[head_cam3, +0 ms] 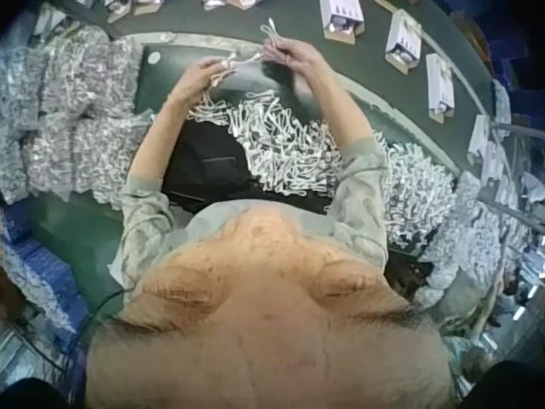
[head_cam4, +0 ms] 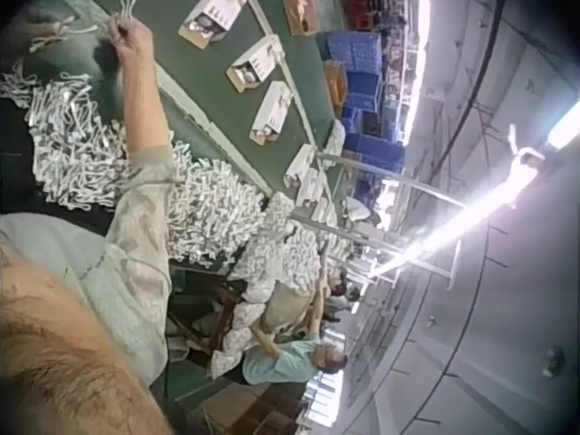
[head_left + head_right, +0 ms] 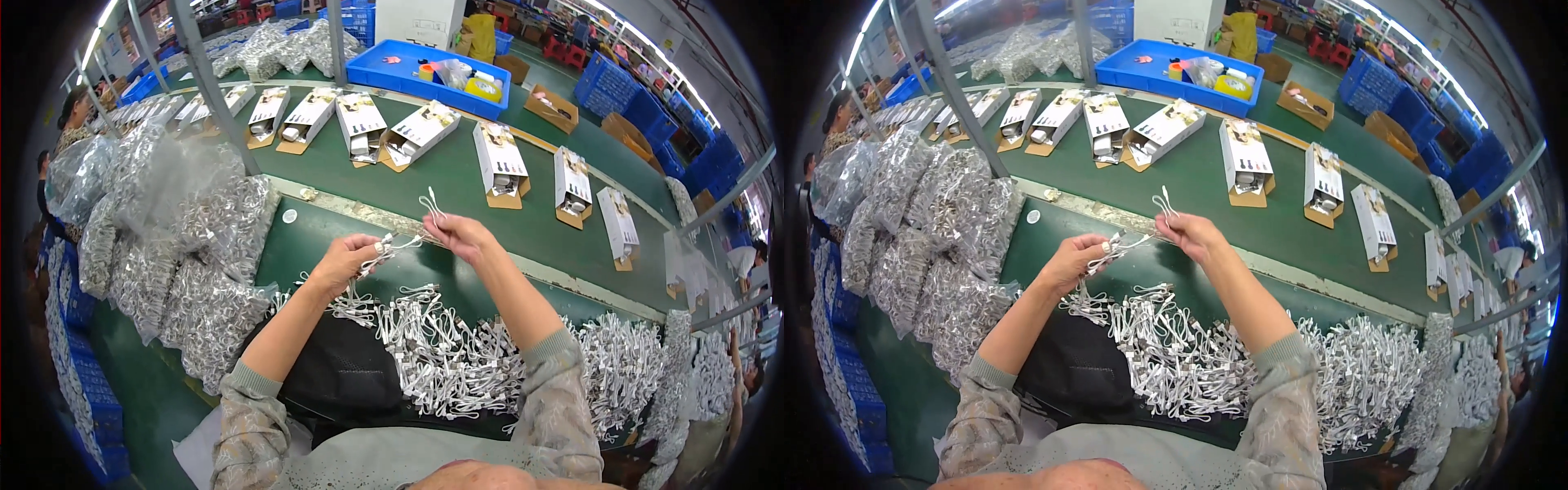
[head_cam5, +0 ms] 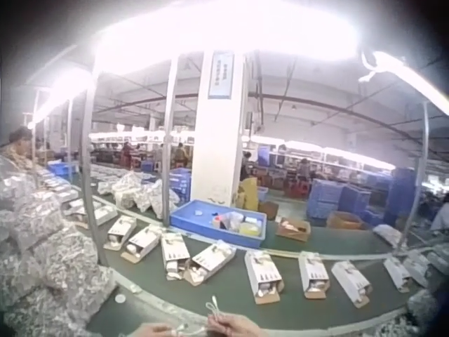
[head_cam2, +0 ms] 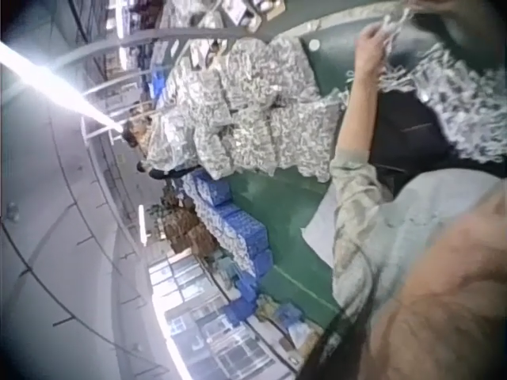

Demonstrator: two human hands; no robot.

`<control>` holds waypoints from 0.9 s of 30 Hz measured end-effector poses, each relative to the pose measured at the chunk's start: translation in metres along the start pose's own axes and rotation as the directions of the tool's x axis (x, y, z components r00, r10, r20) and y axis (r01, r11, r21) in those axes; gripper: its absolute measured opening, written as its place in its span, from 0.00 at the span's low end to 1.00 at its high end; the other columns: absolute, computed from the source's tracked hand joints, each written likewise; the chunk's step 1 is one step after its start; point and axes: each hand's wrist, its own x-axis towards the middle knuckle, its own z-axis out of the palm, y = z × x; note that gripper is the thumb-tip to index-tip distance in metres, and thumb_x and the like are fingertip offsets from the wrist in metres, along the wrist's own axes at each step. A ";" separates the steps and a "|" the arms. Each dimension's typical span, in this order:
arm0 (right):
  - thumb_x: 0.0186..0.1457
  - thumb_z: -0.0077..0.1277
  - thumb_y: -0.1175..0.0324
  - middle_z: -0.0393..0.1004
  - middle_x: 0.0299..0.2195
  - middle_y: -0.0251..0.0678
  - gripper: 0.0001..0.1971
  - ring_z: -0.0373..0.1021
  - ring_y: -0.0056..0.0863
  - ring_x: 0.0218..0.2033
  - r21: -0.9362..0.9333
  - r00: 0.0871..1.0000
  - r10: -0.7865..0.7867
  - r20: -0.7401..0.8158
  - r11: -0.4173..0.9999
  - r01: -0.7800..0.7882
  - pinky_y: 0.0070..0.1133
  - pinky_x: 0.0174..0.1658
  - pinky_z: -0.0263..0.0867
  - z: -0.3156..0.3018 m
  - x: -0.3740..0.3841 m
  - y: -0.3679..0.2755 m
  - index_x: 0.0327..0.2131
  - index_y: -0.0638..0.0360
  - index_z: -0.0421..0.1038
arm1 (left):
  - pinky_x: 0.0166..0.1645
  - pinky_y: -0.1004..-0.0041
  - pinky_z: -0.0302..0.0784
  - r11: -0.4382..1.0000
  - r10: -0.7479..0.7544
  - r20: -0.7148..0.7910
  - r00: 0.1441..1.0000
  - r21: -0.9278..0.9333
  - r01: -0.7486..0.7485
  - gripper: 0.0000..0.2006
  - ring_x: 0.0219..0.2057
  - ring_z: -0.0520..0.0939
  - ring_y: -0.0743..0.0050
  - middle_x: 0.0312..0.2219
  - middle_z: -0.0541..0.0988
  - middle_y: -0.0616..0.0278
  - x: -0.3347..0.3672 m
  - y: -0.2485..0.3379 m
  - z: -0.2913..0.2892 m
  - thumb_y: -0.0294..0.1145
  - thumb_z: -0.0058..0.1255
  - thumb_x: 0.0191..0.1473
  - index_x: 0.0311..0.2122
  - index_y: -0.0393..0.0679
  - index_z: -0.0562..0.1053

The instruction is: The person packs small white cables into cardboard boxes on a moving conveyor belt by hand.

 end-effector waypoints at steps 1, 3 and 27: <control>0.53 0.41 0.84 0.68 0.40 0.51 0.09 0.69 0.38 0.42 0.087 0.999 -0.005 -0.053 0.996 0.010 0.23 0.49 0.71 0.001 0.013 -0.002 0.39 0.79 0.62 | 0.27 0.85 0.69 1.000 -0.022 -0.001 1.000 0.004 0.022 0.11 0.23 0.74 0.85 0.26 0.77 0.65 0.000 0.000 -0.001 0.32 0.54 0.51 0.38 0.37 0.73; 0.54 0.41 0.85 0.67 0.42 0.53 0.10 0.69 0.40 0.43 0.156 0.997 -0.023 -0.067 0.987 0.033 0.24 0.49 0.71 -0.003 0.044 -0.007 0.40 0.80 0.61 | 0.27 0.85 0.68 0.998 -0.055 -0.005 0.998 0.011 0.055 0.11 0.22 0.73 0.85 0.26 0.77 0.65 0.001 0.001 0.001 0.31 0.54 0.51 0.38 0.36 0.73; 0.56 0.49 0.56 0.74 0.31 0.34 0.17 0.71 0.18 0.28 -0.731 0.926 0.322 0.199 0.678 -0.079 0.14 0.29 0.69 -0.003 0.008 -0.017 0.37 0.64 0.70 | 0.27 0.85 0.68 0.991 -0.105 0.093 0.990 0.098 0.096 0.10 0.23 0.73 0.86 0.25 0.76 0.67 0.072 -0.014 -0.006 0.32 0.54 0.51 0.38 0.39 0.73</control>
